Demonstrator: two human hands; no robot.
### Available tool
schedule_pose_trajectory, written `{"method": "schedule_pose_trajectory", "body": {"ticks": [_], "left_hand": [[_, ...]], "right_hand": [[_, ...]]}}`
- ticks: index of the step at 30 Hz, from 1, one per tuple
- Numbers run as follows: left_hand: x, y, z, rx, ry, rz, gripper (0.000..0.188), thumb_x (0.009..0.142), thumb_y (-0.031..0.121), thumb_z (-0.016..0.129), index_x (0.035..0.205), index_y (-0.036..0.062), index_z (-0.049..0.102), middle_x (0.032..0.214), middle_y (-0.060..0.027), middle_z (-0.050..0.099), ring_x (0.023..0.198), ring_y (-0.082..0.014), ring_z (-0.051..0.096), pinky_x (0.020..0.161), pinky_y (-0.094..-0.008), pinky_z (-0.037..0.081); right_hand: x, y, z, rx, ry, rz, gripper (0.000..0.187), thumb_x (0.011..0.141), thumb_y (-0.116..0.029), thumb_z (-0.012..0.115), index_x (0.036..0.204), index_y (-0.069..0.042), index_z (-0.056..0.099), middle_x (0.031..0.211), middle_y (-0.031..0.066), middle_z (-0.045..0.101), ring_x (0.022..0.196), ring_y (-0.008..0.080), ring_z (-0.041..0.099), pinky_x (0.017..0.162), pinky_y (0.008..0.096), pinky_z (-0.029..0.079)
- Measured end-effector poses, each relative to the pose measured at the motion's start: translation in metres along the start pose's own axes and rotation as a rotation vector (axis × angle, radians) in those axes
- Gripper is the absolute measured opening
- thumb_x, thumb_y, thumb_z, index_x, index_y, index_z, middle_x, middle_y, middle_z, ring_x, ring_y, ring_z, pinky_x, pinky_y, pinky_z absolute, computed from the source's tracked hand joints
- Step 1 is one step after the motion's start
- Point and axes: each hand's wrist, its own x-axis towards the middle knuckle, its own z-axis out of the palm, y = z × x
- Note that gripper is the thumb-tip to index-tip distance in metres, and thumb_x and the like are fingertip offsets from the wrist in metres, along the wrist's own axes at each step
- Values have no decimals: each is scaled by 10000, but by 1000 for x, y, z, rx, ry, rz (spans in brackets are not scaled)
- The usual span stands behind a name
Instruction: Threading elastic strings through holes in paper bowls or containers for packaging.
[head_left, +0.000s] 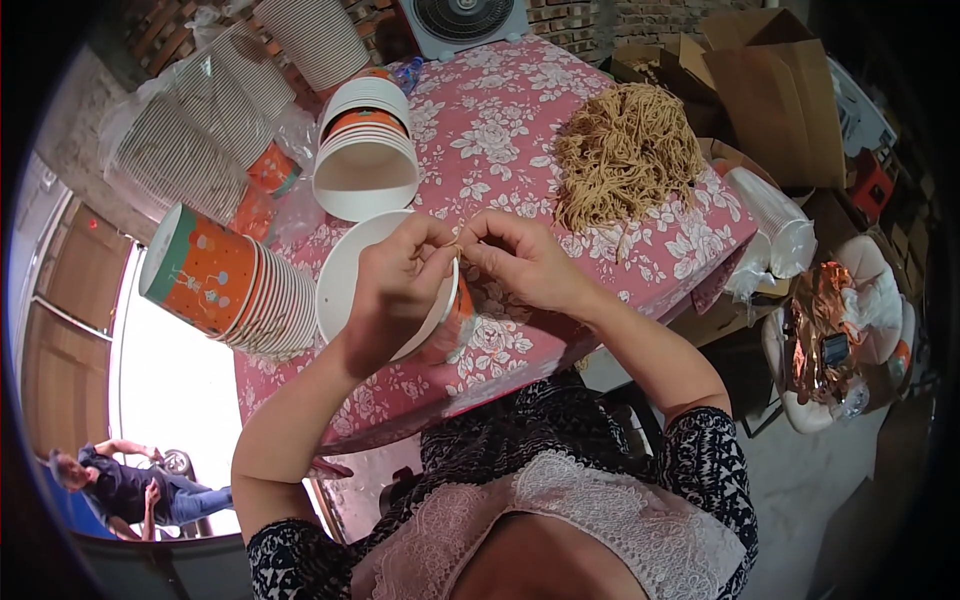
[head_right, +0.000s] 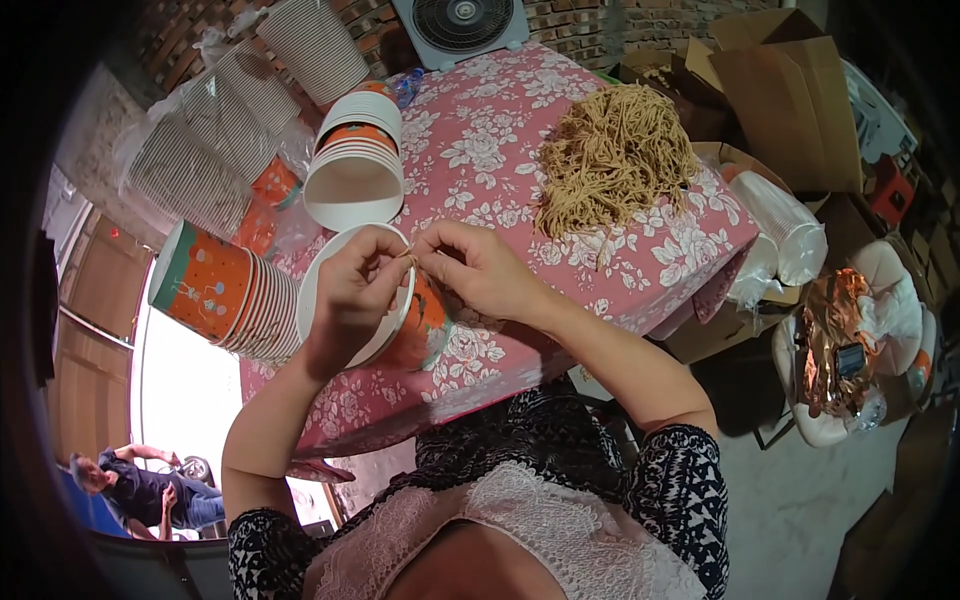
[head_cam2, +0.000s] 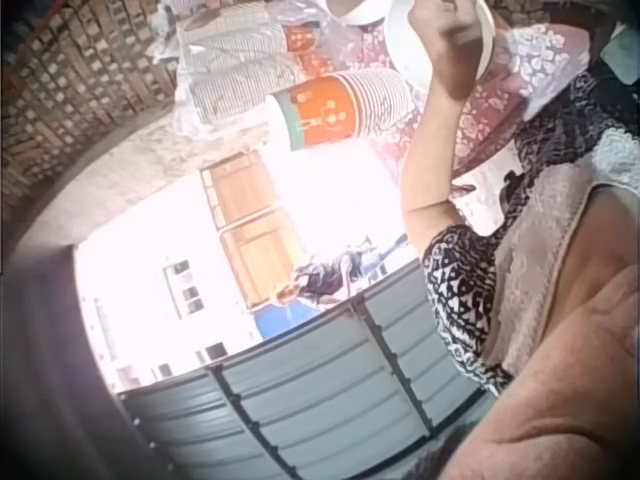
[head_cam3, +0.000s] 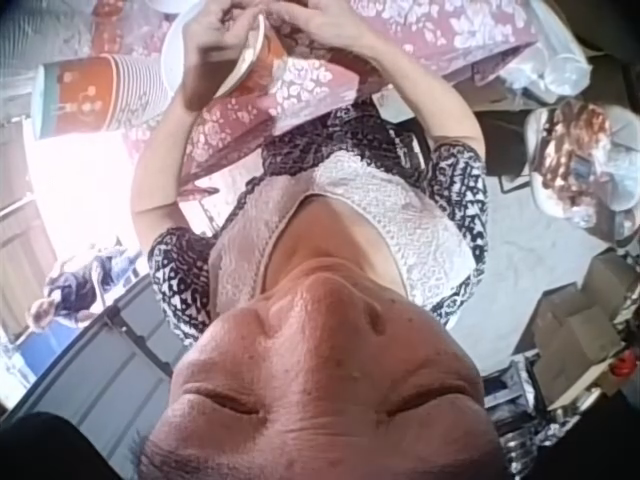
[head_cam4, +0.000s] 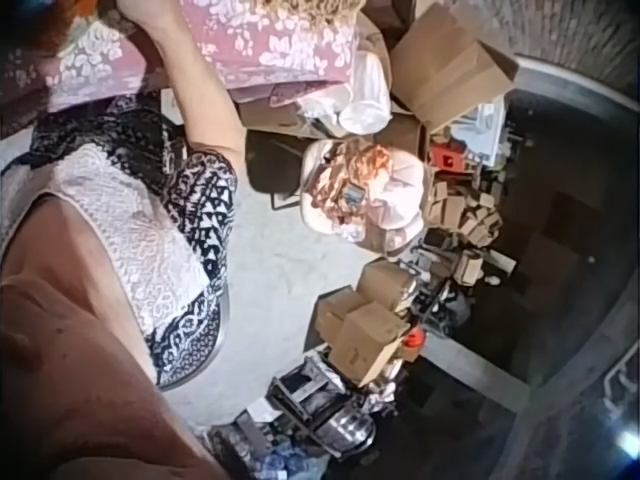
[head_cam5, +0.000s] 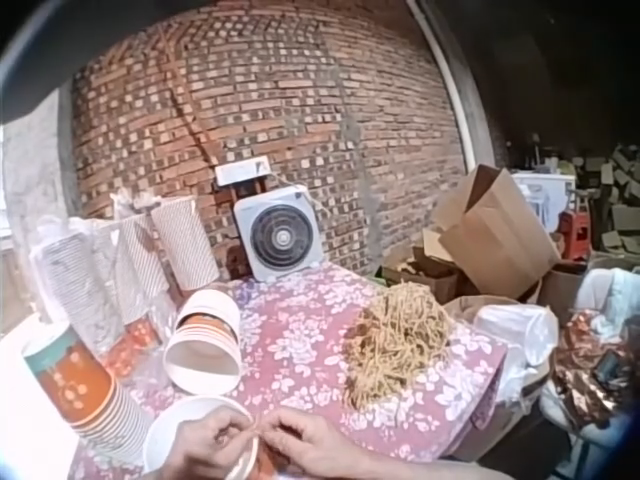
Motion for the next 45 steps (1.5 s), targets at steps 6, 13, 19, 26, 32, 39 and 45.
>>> {"method": "schedule_pose_trajectory", "body": {"ticks": [6, 13, 19, 26, 32, 39, 45], "left_hand": [[1, -1, 1, -242, -40, -115, 31, 931, -3, 570, 908, 12, 557, 676, 25, 534, 525, -9, 467, 456, -170, 348], [0, 4, -2, -304, -63, -198, 67, 936, 16, 551, 873, -4, 541, 678, -1, 555, 500, -26, 476, 433, -182, 352], [-6, 4, -6, -264, -19, -199, 130, 955, 103, 501, 877, -1, 490, 702, -55, 586, 469, -64, 478, 411, -200, 367], [-6, 8, -11, -273, -30, -311, 161, 946, 120, 467, 885, -28, 483, 701, -84, 598, 504, -100, 524, 463, -239, 420], [-3, 6, -10, -282, -59, -341, 189, 962, 133, 468, 878, -35, 494, 701, -90, 598, 499, -108, 532, 459, -239, 420], [-4, 4, -11, -270, -80, -292, 191, 970, 140, 473, 888, -30, 501, 696, -78, 594, 493, -101, 536, 447, -238, 417], [-4, 8, -8, -343, -50, -364, 186, 984, 162, 486, 889, 3, 479, 652, -53, 564, 441, -75, 490, 371, -204, 351]], "right_hand": [[-3, -1, 0, -48, -15, -5, 82, 986, -96, 547, 988, -16, 563, 810, -41, 549, 741, 27, 489, 641, 204, 434], [-10, 0, 2, -155, -5, -37, 37, 949, -54, 529, 923, -29, 520, 790, -34, 510, 686, 33, 456, 579, 209, 402], [-9, 6, -3, -501, 10, -260, 42, 857, -17, 546, 873, -9, 508, 793, 33, 522, 713, 116, 498, 640, 265, 434], [-10, 16, -8, -495, -7, -267, 89, 918, -66, 552, 965, 9, 563, 856, 71, 571, 765, 161, 549, 687, 283, 458], [-11, -6, 3, -433, -5, -126, 111, 938, -110, 593, 979, -8, 578, 845, 39, 570, 747, 108, 530, 669, 262, 447], [-9, 11, 3, -456, 3, -133, 105, 918, -102, 631, 950, -25, 568, 790, 13, 542, 710, 86, 490, 643, 251, 436], [-10, 5, 12, -421, 87, -135, 121, 910, -87, 627, 984, -4, 579, 841, 49, 582, 739, 108, 552, 647, 271, 459]]}}
